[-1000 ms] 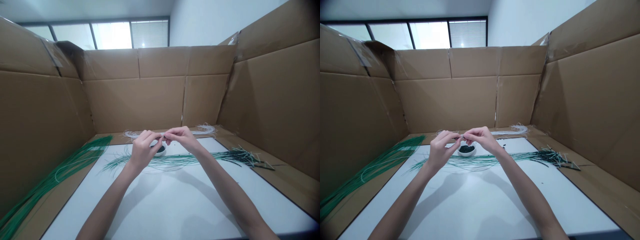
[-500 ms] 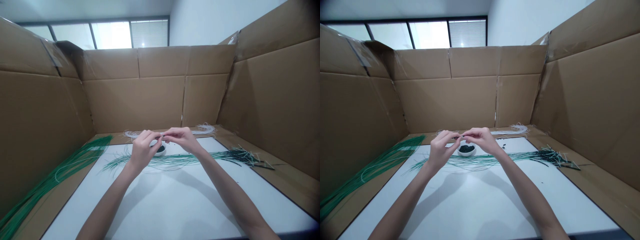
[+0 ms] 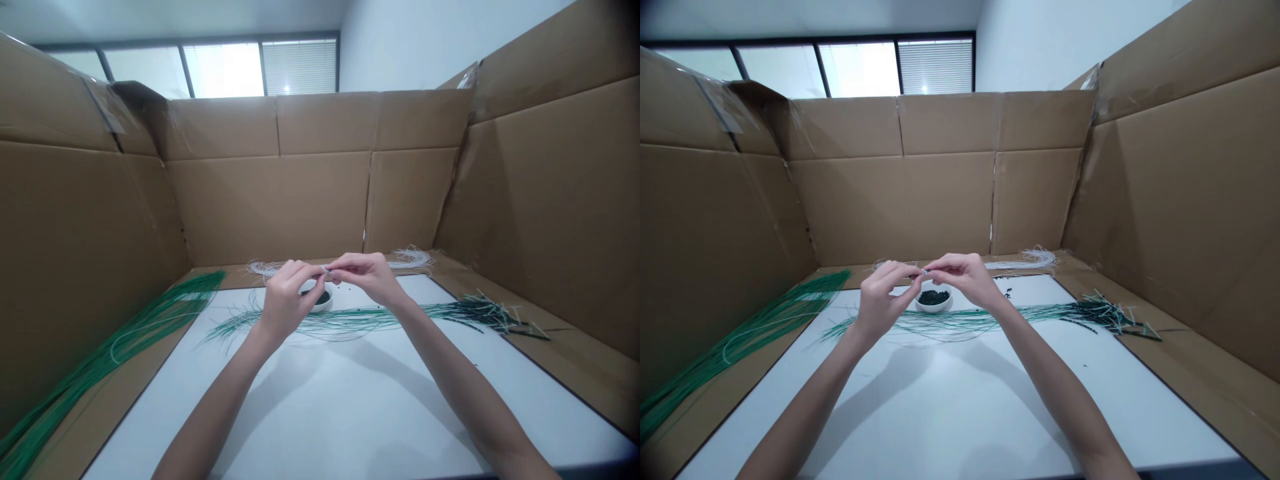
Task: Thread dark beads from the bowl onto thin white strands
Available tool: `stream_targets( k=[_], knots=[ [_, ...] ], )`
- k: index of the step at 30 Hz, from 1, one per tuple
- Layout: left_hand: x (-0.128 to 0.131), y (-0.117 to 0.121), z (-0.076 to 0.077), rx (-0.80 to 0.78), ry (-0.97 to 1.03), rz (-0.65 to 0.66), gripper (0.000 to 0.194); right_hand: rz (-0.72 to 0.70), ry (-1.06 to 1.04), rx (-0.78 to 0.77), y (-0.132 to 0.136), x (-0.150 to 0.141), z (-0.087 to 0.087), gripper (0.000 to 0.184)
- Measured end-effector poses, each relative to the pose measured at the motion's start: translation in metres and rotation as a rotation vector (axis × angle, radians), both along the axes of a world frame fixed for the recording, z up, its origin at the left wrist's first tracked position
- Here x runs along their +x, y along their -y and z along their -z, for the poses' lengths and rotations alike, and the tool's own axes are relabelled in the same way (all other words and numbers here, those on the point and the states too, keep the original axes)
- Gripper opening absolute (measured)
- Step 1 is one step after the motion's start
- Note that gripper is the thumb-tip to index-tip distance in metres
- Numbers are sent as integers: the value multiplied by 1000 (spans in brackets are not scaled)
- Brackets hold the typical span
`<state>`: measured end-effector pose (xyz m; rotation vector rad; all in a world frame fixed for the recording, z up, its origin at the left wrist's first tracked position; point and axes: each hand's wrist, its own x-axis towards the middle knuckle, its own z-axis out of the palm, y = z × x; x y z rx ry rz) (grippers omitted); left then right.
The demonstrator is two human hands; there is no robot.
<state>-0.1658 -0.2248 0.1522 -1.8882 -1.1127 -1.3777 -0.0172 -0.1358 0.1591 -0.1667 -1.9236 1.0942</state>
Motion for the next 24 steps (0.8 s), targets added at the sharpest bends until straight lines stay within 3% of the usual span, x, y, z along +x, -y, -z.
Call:
stream_targets(
  k=[10, 17, 24],
  knots=[
    [-1, 0, 0, -17, -11, 2, 5, 47, 5, -52, 0, -1, 0, 19],
    [-5, -2, 2, -26, 7, 1, 8, 42, 47, 77, 0, 3, -3, 18],
    [-6, -5, 5, -7, -15, 4, 14, 290, 61, 276, 8, 1, -3, 16]
  ],
)
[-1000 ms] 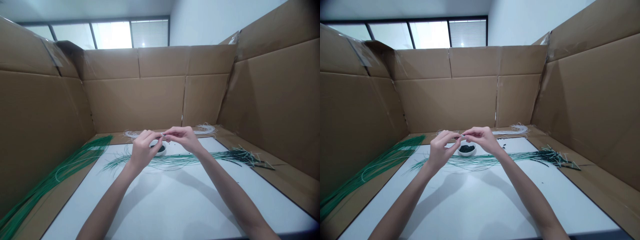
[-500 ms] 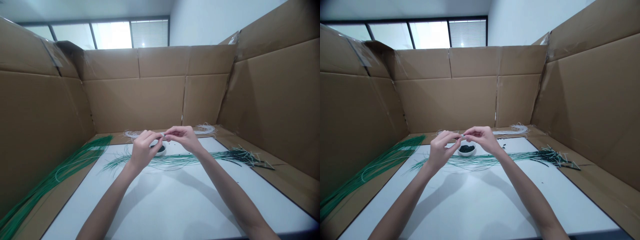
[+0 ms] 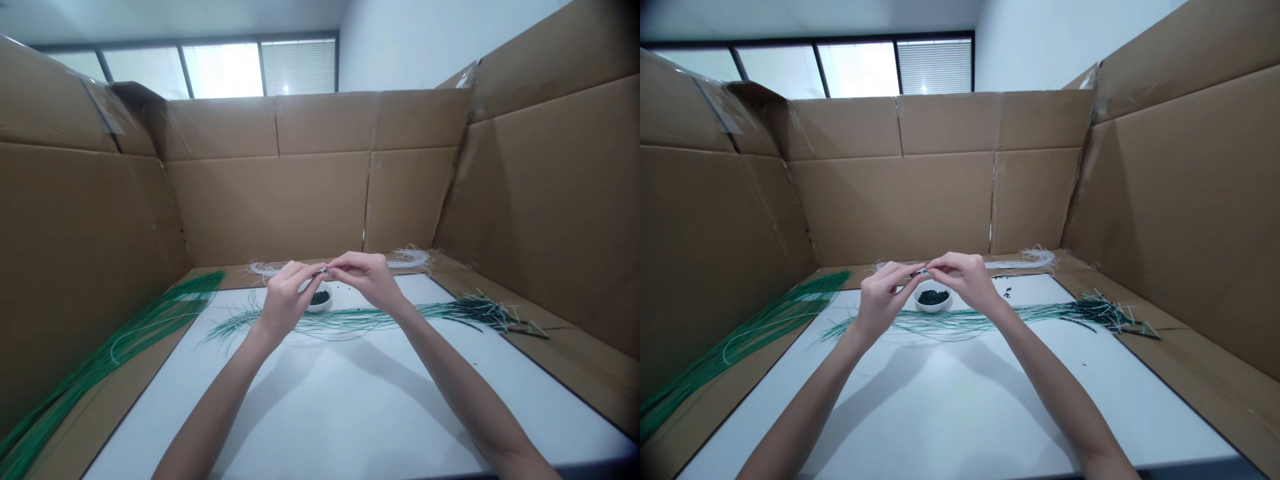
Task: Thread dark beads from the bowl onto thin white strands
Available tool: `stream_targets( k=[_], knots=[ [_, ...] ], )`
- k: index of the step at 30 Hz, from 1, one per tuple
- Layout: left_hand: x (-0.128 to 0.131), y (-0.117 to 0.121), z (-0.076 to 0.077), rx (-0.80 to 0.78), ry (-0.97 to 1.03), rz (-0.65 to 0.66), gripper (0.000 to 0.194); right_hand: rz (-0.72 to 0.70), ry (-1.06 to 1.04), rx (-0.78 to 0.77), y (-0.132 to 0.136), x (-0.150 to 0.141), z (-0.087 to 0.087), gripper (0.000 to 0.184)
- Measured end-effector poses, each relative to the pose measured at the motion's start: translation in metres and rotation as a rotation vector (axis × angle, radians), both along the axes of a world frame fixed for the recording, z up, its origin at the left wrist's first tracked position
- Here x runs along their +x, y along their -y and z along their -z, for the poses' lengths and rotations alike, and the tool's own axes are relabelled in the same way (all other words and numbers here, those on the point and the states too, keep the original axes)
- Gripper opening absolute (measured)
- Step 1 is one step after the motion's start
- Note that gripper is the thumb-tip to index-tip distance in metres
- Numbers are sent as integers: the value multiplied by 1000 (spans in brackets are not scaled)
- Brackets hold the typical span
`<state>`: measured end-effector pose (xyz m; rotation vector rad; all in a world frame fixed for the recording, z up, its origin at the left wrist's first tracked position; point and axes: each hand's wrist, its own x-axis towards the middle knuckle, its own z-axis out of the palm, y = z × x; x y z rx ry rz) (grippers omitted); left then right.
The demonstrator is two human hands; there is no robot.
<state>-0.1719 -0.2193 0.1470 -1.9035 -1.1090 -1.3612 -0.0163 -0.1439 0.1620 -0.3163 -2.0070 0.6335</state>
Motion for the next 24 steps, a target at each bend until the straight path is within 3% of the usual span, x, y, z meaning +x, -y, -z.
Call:
stream_targets(
  k=[6, 14, 19, 24],
  knots=[
    [0, 0, -1, -26, -4, 5, 13, 41, 35, 186, 1, 0, 1, 14],
    [5, 3, -3, -67, 93, -38, 4, 79, 21, 155, 4, 1, -2, 13],
    [6, 3, -2, -95, 97, 2, 13, 44, 7, 51, 4, 1, -2, 12],
    [3, 2, -2, -101, 91, -7, 7, -132, -115, -254, 1, -2, 1, 20]
  ],
)
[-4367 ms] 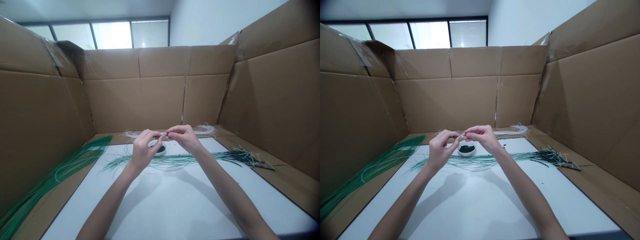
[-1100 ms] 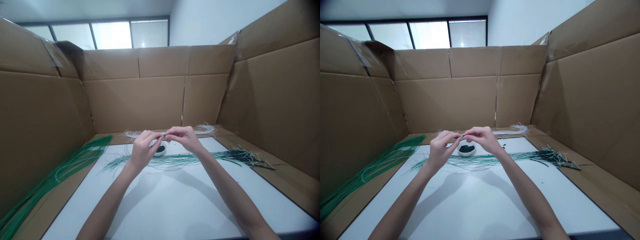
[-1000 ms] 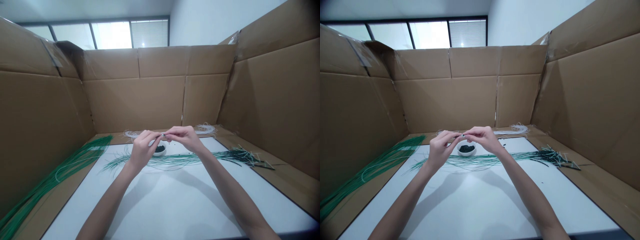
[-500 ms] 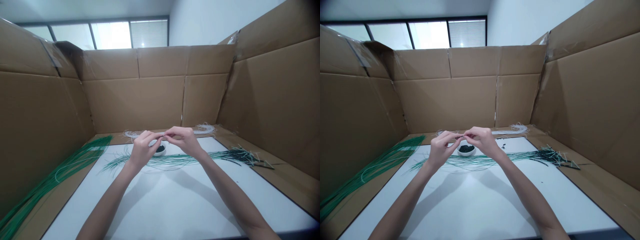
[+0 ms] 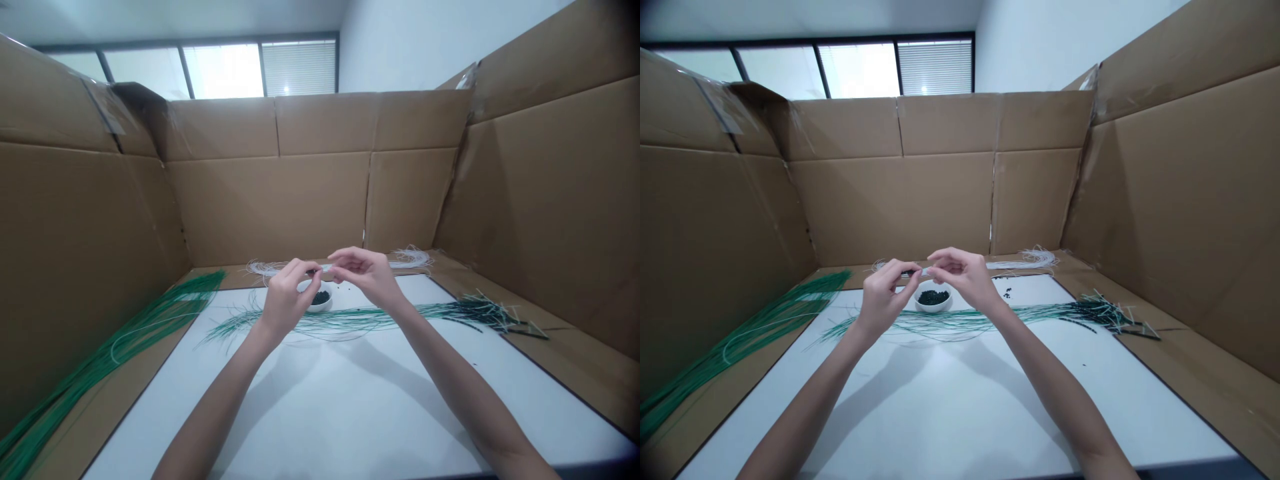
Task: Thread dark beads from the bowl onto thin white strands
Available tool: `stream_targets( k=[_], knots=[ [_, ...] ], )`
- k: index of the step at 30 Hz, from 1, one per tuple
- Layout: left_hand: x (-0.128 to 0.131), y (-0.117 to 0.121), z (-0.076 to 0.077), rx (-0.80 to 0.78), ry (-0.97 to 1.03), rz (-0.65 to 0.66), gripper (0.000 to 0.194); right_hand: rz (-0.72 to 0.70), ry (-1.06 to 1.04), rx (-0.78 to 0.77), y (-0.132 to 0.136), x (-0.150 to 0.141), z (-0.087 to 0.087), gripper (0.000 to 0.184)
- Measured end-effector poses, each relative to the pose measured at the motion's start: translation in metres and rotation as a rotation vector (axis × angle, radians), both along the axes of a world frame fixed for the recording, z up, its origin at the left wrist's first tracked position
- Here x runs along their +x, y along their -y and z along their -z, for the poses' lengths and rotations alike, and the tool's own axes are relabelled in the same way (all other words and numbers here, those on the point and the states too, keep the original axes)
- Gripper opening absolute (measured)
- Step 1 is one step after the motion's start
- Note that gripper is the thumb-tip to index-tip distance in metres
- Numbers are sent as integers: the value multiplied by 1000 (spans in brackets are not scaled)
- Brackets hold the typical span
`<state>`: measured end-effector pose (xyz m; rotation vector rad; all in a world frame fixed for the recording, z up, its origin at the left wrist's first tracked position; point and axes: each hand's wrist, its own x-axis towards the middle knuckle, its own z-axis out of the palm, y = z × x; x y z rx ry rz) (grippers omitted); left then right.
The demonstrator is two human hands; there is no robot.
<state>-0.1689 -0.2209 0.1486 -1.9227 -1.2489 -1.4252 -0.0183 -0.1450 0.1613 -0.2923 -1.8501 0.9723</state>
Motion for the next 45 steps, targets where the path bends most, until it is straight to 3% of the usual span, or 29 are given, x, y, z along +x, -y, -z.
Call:
stream_targets(
  k=[8, 16, 45],
  knots=[
    [1, 1, -3, 31, 24, -19, 6, -183, -81, -289, -10, -1, 1, 18],
    [4, 6, -4, 61, 24, 17, 4, -377, -106, -350, -14, -3, 5, 13],
    [3, 4, -3, 88, -28, 12, 5, -348, -125, -347, -12, -3, 3, 10]
  ],
)
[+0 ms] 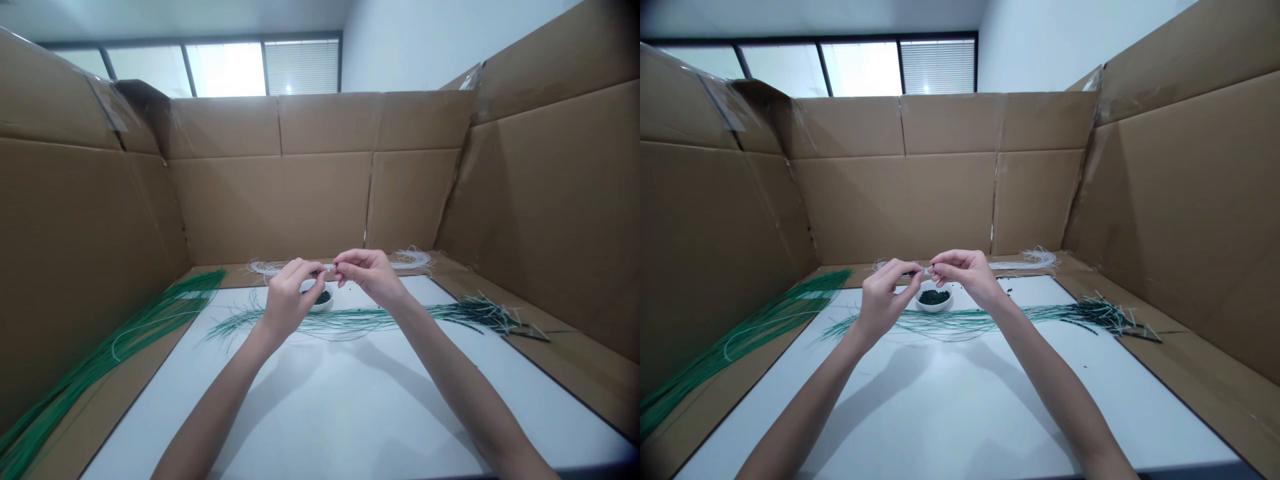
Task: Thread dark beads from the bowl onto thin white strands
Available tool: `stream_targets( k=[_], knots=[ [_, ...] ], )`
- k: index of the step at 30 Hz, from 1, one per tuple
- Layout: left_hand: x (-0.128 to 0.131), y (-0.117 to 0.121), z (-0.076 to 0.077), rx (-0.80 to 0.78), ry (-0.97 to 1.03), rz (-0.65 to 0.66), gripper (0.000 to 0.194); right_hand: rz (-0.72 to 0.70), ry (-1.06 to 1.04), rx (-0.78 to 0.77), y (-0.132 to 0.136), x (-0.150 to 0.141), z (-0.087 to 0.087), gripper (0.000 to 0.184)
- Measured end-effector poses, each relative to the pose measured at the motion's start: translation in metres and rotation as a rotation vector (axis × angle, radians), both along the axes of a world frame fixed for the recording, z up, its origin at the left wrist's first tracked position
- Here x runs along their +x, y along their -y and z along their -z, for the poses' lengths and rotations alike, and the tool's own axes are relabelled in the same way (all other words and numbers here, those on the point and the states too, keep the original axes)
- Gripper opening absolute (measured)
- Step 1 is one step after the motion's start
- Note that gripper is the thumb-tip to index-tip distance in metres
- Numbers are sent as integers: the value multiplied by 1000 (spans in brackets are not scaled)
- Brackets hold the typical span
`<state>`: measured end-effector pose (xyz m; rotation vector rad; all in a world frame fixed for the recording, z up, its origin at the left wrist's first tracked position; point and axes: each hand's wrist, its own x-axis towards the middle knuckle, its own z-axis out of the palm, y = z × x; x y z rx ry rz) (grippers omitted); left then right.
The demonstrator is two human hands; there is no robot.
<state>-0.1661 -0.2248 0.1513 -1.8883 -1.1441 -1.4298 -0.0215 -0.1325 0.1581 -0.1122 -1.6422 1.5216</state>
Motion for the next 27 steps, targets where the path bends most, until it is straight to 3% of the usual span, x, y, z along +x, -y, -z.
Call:
stream_targets(
  k=[6, 17, 27],
  knots=[
    [0, 0, 0, 2, -1, -8, 5, 144, 67, 116, 3, 2, -2, 12],
    [-1, -1, 0, -26, -2, -12, 6, 225, 132, 226, 4, 2, -4, 14],
    [0, 0, 0, -33, 2, -8, 6, 155, 131, 218, 2, 2, 0, 16]
  ],
)
